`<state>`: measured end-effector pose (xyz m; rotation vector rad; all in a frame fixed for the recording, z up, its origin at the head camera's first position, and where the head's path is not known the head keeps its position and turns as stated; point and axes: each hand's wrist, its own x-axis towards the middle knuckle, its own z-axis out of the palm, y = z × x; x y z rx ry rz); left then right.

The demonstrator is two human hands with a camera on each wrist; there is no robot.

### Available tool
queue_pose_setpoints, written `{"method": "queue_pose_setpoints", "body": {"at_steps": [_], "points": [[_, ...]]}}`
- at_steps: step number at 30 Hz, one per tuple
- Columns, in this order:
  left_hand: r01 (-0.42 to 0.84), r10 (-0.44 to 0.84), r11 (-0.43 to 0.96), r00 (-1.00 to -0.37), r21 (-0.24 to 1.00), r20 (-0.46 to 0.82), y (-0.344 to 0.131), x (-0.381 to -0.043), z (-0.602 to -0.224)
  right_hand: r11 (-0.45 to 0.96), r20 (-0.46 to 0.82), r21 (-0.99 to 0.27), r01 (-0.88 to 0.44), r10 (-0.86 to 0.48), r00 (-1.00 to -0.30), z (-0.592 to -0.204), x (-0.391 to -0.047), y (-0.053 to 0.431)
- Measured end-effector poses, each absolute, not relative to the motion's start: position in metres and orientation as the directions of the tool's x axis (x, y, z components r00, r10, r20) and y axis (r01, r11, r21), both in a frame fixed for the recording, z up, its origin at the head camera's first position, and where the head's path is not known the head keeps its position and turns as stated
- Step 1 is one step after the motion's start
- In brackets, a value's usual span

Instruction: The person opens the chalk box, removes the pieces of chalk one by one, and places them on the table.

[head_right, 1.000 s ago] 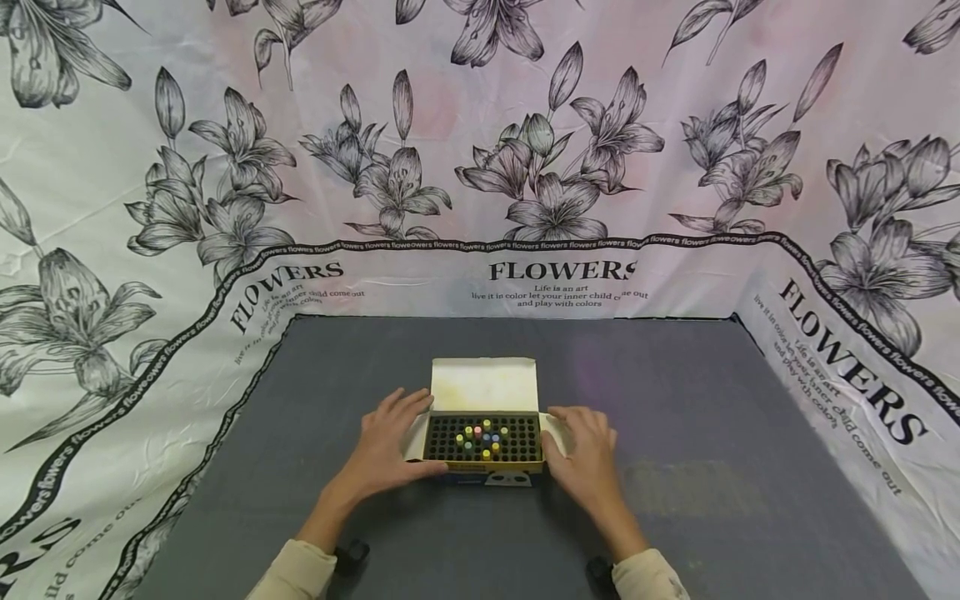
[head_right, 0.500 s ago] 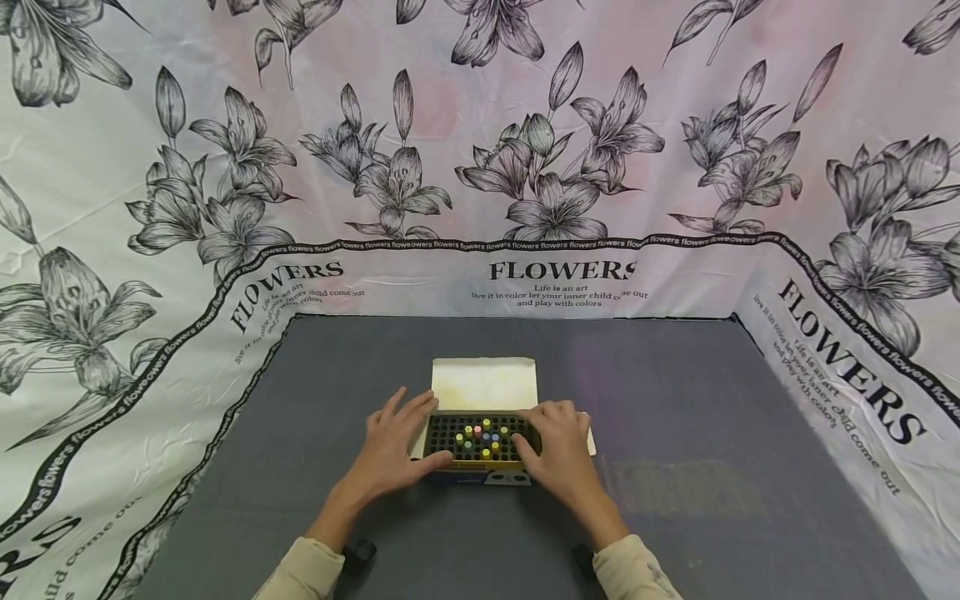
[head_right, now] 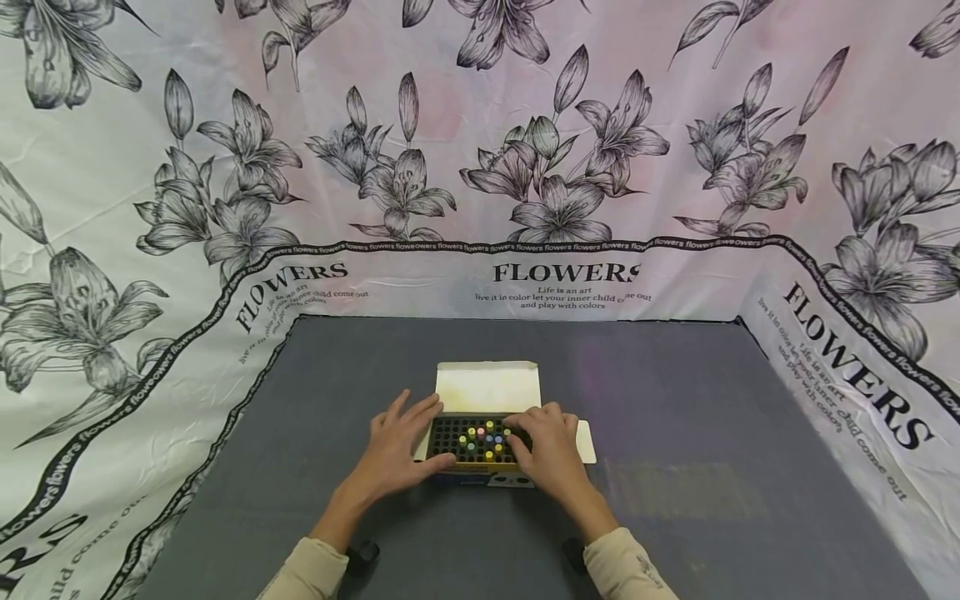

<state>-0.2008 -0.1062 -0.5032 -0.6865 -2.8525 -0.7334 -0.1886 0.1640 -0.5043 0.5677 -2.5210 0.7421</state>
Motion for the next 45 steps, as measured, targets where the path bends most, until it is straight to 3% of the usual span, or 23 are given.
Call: {"method": "queue_pose_setpoints", "body": {"at_steps": [27, 45], "points": [[0.453, 0.396, 0.761, -0.891, 0.464, 0.221, -0.1056, -0.1999, -0.5038, 0.68, 0.508, -0.528, -0.508, -0.227, -0.831, -0.5042, -0.1907, 0.1657], [0.439, 0.388, 0.767, -0.898, 0.467, 0.207, -0.1059, -0.1986, -0.5038, 0.633, 0.595, -0.533, -0.562, -0.191, -0.78, -0.5023, -0.1923, 0.1657]]}}
